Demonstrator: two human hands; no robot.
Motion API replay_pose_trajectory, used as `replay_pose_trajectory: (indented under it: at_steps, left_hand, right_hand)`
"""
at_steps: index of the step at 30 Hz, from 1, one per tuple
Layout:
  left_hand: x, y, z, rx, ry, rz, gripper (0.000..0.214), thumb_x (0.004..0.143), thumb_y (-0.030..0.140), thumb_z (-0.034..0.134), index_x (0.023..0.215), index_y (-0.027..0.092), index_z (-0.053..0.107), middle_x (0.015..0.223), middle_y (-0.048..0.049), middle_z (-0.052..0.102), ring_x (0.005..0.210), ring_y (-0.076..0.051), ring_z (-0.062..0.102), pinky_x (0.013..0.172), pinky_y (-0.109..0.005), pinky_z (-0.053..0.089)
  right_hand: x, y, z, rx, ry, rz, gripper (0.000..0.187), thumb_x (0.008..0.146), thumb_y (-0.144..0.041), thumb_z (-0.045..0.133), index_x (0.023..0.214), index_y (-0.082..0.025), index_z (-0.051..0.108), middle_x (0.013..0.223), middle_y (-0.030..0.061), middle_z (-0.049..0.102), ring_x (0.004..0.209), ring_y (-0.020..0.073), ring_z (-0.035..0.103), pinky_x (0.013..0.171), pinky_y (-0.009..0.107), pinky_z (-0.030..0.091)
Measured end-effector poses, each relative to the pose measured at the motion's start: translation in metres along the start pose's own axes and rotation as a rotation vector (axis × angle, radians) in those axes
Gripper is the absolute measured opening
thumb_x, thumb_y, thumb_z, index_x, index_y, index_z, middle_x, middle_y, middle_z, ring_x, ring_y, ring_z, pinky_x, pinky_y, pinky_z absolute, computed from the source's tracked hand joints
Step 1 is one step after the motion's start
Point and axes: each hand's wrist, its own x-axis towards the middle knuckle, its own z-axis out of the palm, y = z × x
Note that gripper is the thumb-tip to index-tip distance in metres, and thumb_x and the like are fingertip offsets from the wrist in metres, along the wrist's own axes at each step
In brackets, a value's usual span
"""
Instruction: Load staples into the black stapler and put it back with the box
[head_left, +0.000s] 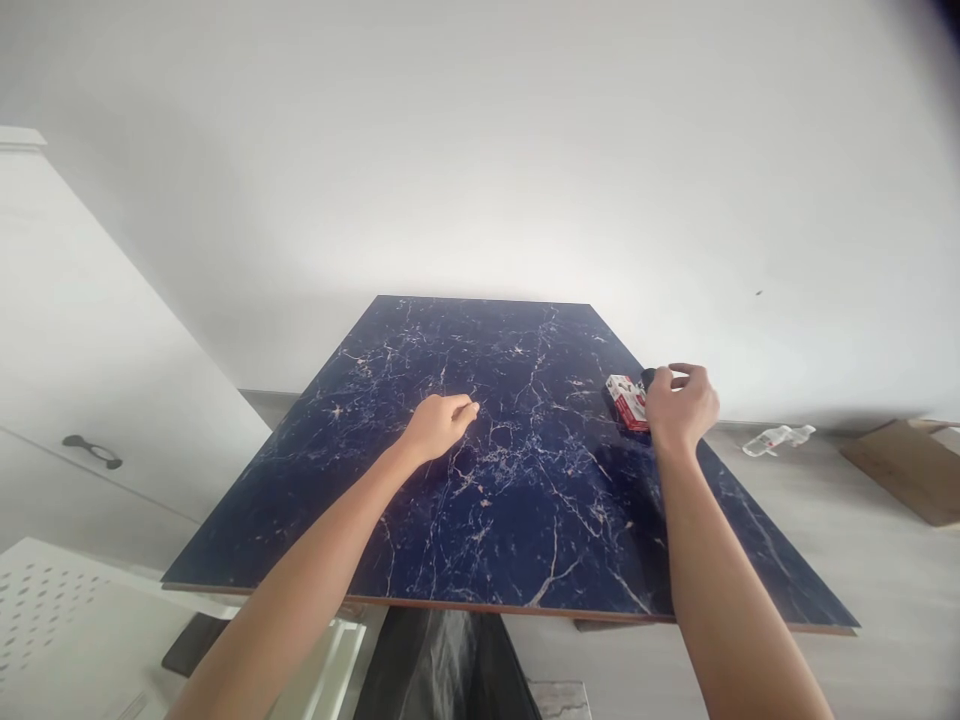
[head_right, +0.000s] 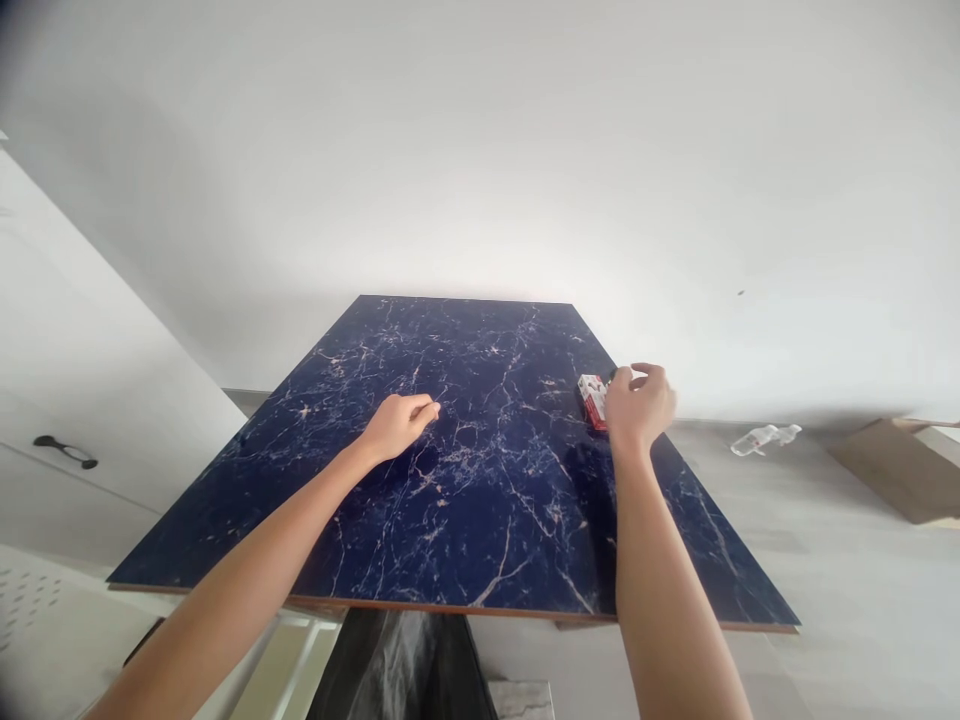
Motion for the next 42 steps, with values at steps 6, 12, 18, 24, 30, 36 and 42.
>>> replay_pose_trajectory:
  at_steps: [6, 12, 18, 24, 30, 36, 42]
  left_hand:
    - [0.001, -0.002, 0.0, 0.005, 0.002, -0.011, 0.042, 0.1, 0.042, 0.042, 0.072, 0.019, 0.062, 0.05, 0.004, 0.05, 0.043, -0.011, 0.042, 0.053, -0.026, 0.029]
    - [0.001, -0.001, 0.001, 0.016, 0.001, -0.001, 0.041, 0.1, 0.042, 0.042, 0.072, 0.019, 0.063, 0.049, 0.0041, 0.05, 0.042, -0.011, 0.042, 0.052, -0.026, 0.029]
    - [0.001, 0.0, 0.002, 0.048, 0.004, 0.013, 0.042, 0.1, 0.043, 0.042, 0.07, 0.02, 0.06, 0.048, 0.0038, 0.05, 0.044, -0.012, 0.045, 0.053, -0.026, 0.029]
    - [0.0, -0.002, 0.002, 0.055, 0.012, 0.04, 0.044, 0.1, 0.042, 0.04, 0.064, 0.02, 0.052, 0.048, 0.0035, 0.048, 0.042, -0.011, 0.041, 0.052, -0.026, 0.026]
    - [-0.003, -0.005, 0.004, 0.085, 0.04, 0.077, 0.042, 0.1, 0.04, 0.039, 0.066, 0.02, 0.054, 0.049, 0.0024, 0.049, 0.043, -0.012, 0.042, 0.052, -0.026, 0.025]
    - [0.0, -0.012, -0.017, 0.191, 0.345, 0.008, 0.038, 0.099, 0.039, 0.042, 0.072, 0.021, 0.061, 0.056, -0.0008, 0.056, 0.053, -0.015, 0.051, 0.056, -0.027, 0.027]
    - [-0.008, -0.073, -0.087, 0.24, 0.69, -0.285, 0.034, 0.1, 0.037, 0.04, 0.087, 0.021, 0.066, 0.074, -0.0038, 0.068, 0.07, -0.018, 0.062, 0.064, -0.026, 0.037]
  right_hand:
    - [0.0, 0.012, 0.006, -0.292, -0.371, 0.05, 0.071, 0.085, -0.054, 0.055, 0.14, -0.011, 0.047, 0.123, 0.0261, 0.061, 0.114, 0.04, 0.06, 0.094, 0.052, 0.046]
    - [0.01, 0.022, 0.004, -0.393, -0.502, 0.129, 0.058, 0.089, -0.046, 0.049, 0.133, -0.009, 0.052, 0.113, 0.0263, 0.066, 0.109, 0.0406, 0.064, 0.088, 0.05, 0.05]
    - [0.009, 0.026, 0.006, -0.401, -0.454, 0.054, 0.051, 0.096, -0.046, 0.039, 0.125, -0.009, 0.059, 0.107, 0.0262, 0.068, 0.107, 0.0386, 0.066, 0.089, 0.05, 0.05]
    - [-0.013, 0.001, 0.017, -0.385, -0.435, -0.073, 0.053, 0.098, -0.05, 0.036, 0.12, -0.01, 0.062, 0.103, 0.0246, 0.069, 0.103, 0.038, 0.067, 0.086, 0.047, 0.05]
    - [-0.059, -0.076, 0.045, -0.299, -0.514, -0.23, 0.05, 0.093, -0.054, 0.047, 0.122, -0.016, 0.063, 0.099, 0.0184, 0.072, 0.097, 0.0334, 0.069, 0.084, 0.041, 0.05]
    - [-0.131, -0.179, 0.079, -0.008, -0.737, -0.379, 0.041, 0.085, -0.05, 0.059, 0.113, -0.02, 0.065, 0.097, 0.0137, 0.073, 0.097, 0.0311, 0.069, 0.085, 0.037, 0.049]
    - [-0.213, -0.26, 0.102, 0.308, -0.889, -0.375, 0.051, 0.08, -0.052, 0.068, 0.118, -0.019, 0.058, 0.099, 0.0142, 0.072, 0.1, 0.0328, 0.066, 0.091, 0.041, 0.047]
